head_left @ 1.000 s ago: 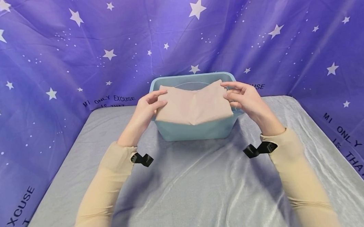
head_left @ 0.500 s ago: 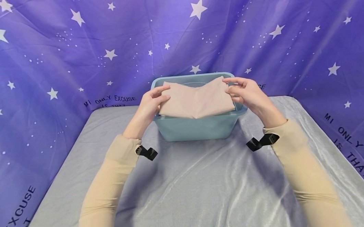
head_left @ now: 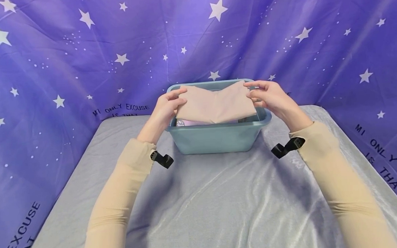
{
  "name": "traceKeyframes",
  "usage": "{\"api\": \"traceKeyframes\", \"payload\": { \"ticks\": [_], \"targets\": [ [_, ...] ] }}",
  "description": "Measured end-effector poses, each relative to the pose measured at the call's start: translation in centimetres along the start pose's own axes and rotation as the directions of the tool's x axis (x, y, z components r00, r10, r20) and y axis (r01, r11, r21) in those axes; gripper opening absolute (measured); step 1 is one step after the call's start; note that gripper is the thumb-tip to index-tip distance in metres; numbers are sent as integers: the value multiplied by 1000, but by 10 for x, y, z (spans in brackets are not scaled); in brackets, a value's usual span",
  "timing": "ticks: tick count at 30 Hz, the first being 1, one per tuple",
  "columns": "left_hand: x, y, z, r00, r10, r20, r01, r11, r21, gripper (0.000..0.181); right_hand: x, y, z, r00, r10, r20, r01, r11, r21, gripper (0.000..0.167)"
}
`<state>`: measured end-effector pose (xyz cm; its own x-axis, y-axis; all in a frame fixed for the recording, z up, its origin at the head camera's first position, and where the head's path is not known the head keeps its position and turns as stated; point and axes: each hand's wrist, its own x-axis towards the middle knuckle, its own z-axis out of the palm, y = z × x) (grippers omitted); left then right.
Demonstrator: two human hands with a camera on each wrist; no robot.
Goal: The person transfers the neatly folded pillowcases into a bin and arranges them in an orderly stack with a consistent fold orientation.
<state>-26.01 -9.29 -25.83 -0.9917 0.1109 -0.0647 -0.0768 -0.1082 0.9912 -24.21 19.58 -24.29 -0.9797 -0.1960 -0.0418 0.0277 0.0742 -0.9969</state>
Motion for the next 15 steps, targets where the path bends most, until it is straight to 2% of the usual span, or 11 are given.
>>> {"api": "traceKeyframes", "payload": {
  "ticks": [15],
  "targets": [
    [17, -5, 1, 996, -73, -51, 74, 997, 23, 42, 14, 3, -4, 999, 32, -5, -32, 998, -54, 43]
  ]
}}
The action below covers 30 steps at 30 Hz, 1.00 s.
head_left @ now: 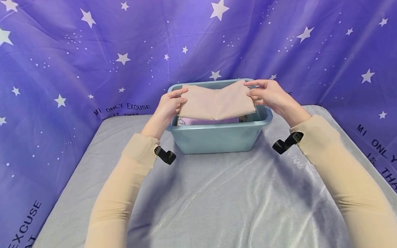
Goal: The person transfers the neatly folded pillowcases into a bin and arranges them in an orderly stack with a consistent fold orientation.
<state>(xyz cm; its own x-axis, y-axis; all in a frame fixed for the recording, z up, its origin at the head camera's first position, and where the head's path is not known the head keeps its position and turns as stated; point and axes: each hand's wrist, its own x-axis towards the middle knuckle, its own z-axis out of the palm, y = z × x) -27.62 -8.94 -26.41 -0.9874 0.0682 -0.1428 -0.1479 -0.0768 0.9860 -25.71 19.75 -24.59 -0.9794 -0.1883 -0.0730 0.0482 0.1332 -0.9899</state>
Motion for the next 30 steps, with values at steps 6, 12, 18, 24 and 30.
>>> {"api": "traceKeyframes", "payload": {
  "ticks": [6, 12, 18, 24, 30],
  "targets": [
    [4, -3, 1, 1000, -16, -11, 17, 1000, 19, 43, 6, 2, -1, 999, 33, 0, -33, 997, -66, 47],
    [7, -6, 1, 999, -32, -5, 32, 998, 48, 44, 10, 5, -1, 998, 62, -12, -63, 983, -170, 47],
    [11, -9, 2, 999, -42, -34, 44, 997, 56, 45, 14, 8, 2, 997, 75, -30, -78, 985, -154, 46],
    [16, -16, 3, 996, -52, -68, 55, 998, 42, 47, 19, 14, 3, 995, 75, -61, -83, 985, -152, 44],
    [18, -17, 4, 996, -57, -75, 61, 997, 48, 49, 23, 17, 3, 994, 86, -66, -96, 980, -172, 43]
  ]
}}
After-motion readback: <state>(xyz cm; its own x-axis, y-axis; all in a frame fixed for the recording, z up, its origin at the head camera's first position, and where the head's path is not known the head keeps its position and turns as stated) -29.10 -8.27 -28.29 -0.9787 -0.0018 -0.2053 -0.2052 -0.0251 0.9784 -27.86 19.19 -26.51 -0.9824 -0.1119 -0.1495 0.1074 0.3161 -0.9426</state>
